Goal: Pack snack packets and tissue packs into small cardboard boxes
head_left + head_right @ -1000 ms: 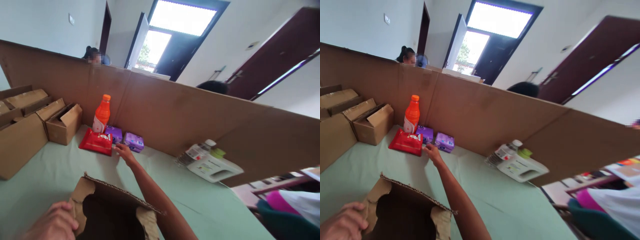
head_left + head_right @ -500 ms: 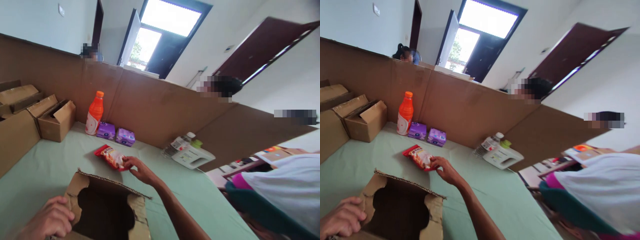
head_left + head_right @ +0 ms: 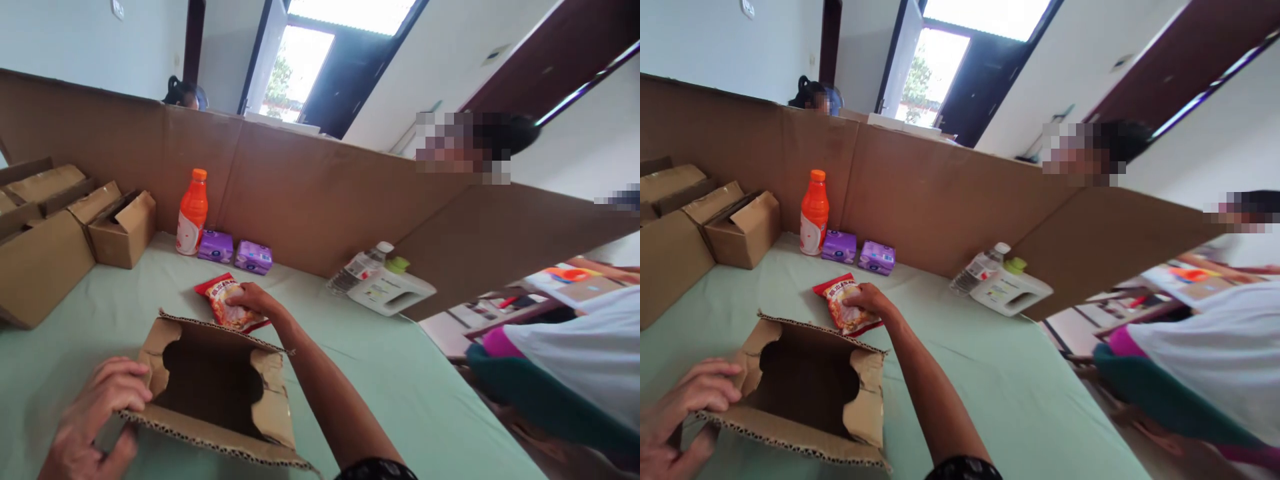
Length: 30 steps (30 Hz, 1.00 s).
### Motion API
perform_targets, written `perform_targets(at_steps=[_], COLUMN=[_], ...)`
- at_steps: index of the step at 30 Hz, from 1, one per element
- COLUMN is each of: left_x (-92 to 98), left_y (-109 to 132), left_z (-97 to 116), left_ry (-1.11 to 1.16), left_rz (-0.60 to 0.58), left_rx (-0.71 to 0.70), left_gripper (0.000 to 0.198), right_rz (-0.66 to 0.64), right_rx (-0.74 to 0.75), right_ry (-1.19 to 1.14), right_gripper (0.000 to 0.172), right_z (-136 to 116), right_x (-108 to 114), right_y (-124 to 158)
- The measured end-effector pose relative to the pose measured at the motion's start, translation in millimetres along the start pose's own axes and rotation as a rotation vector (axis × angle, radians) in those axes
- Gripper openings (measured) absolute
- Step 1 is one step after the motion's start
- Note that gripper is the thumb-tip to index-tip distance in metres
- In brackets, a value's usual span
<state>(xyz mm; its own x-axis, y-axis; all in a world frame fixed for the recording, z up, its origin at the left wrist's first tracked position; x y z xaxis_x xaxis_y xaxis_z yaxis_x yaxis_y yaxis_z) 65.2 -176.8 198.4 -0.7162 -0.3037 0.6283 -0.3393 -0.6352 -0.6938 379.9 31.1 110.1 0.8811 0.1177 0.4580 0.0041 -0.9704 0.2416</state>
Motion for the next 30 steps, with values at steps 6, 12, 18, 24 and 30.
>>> perform_targets(at_steps=[6, 12, 18, 24, 30], left_x=[-4.0, -5.6, -7.3, -11.9, -9.2], left_y=[8, 7, 10, 9, 9], left_z=[-2, 1, 3, 8, 9], left_ry=[0.052, 0.047, -0.026, 0.01, 0.025], left_rz=[0.014, 0.058, 0.12, 0.115, 0.09], left_rx=[0.023, 0.058, 0.076, 0.076, 0.065], left_gripper=[0.026, 0.024, 0.021, 0.024, 0.023], right_rz=[0.293, 0.762, 0.242, -0.321, -0.451], right_rx=[0.219, 0.758, 0.762, 0.44, 0.52], right_ry=[-0.197, -0.403, 0.402, 0.889, 0.784], right_gripper=[0.048, 0.037, 0.007, 0.012, 0.023], right_z=[-28, -84, -101, -92, -88], right_x=[44, 67, -12, -58, -52], right_y=[81, 197, 228, 188, 190])
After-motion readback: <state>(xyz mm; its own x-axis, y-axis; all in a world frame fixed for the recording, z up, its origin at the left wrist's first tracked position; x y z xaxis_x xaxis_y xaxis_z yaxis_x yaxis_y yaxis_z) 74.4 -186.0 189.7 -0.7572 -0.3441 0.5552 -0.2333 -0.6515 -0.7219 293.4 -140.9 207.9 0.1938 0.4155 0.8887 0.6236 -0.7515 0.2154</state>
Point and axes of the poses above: each hand's wrist, its own y-axis away from the middle knuckle, its own x-axis out of the back of the hand, z = x × y, the point moved 2 cm from there along -y, towards the middle knuckle, and after that the axes turned 10 degrees about -y, right-handed, at the moved point
